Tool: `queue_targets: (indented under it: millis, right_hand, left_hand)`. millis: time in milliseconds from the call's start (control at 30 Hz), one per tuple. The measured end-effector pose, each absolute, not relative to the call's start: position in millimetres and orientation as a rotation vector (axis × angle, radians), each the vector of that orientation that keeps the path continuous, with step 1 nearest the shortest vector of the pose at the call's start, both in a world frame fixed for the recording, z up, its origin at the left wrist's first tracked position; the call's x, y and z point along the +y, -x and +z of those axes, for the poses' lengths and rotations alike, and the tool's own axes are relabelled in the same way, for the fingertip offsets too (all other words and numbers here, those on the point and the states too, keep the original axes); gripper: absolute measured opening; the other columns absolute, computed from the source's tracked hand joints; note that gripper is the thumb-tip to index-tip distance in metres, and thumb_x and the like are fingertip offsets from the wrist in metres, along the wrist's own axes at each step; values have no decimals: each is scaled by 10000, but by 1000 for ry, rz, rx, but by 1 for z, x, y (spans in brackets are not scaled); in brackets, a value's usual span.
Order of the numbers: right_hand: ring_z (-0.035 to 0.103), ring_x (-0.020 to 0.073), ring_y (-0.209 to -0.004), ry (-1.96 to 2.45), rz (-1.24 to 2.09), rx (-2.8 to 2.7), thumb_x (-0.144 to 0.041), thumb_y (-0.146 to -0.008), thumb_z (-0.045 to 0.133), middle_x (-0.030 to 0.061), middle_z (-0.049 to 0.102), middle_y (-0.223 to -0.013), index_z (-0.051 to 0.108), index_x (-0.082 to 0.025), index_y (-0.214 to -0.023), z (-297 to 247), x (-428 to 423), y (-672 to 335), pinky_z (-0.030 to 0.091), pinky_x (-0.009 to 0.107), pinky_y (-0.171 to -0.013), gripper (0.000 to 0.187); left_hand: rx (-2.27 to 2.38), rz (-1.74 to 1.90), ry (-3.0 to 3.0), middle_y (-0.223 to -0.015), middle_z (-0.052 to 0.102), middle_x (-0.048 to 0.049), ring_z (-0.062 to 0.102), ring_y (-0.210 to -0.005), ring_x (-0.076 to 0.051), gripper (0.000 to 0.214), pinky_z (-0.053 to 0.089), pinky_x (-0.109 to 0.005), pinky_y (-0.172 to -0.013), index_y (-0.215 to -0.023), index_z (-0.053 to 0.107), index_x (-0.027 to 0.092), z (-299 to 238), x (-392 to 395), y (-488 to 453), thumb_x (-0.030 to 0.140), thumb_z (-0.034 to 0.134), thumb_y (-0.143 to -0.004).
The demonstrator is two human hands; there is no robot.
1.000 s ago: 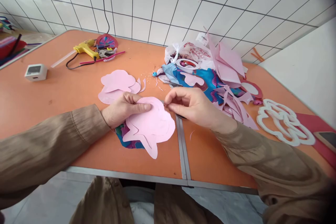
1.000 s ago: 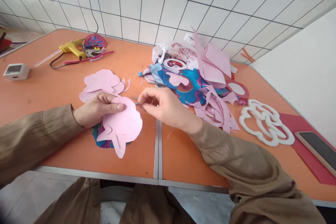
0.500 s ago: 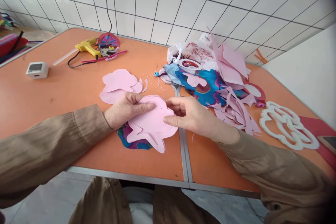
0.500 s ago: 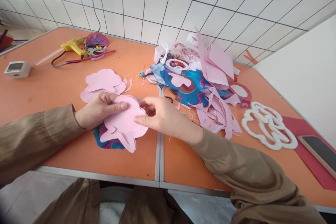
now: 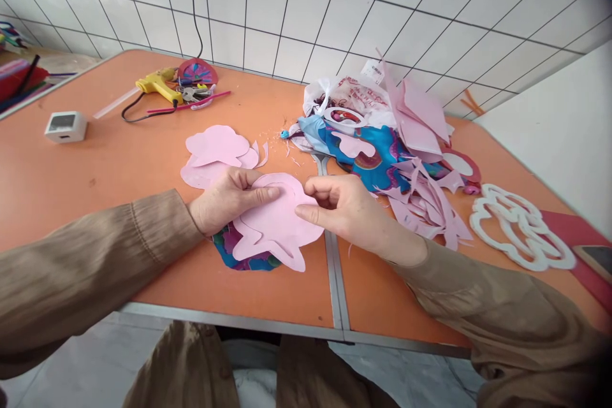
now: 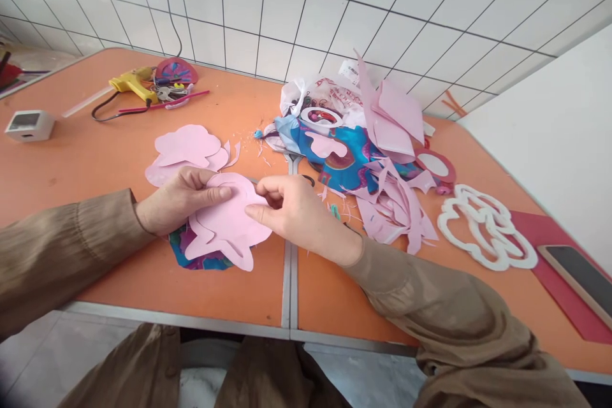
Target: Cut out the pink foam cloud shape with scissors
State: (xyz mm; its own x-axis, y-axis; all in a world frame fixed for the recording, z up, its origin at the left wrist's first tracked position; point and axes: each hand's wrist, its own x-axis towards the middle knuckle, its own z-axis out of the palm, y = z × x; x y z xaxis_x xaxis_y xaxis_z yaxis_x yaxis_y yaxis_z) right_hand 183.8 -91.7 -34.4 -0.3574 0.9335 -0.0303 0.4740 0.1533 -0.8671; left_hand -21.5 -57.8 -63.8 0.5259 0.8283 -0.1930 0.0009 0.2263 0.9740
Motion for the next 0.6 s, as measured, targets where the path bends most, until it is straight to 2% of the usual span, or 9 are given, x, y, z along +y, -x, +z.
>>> queue_targets:
  millis: [100, 267, 600]
  right_hand:
    - [330, 87, -529, 1344, 986, -1945, -289, -765, 633, -51, 359, -562, 474, -192, -598, -32, -93, -184, 259, 256, -488, 250]
    - [417, 100, -510, 1330, 1004, -1919, -284, -801, 604, -21, 492, -554, 597, -176, -643, -26, -94, -186, 301, 259, -464, 191]
    - [456, 99, -506, 1370, 1004, -1843, -304, -746, 722, -12, 554, -558, 608, -178, -617, -33, -89, -190, 331, 252, -457, 213]
  left_hand:
    - [850, 687, -1235, -536, 625, 6, 520, -443, -66, 371, 408, -161, -389, -615, 661, 112, -64, -57, 22, 433, 815, -719]
    - [835, 705, -1240, -480, 535, 33, 430, -416, -39, 407, 325, -147, -367, -544, 595, 117, -64, -58, 21, 413, 809, -724]
    - [826, 728, -1198, -605, 679, -19, 560, -497, -87, 354, 442, -183, -445, -706, 724, 104, -70, -55, 21, 424, 861, -641]
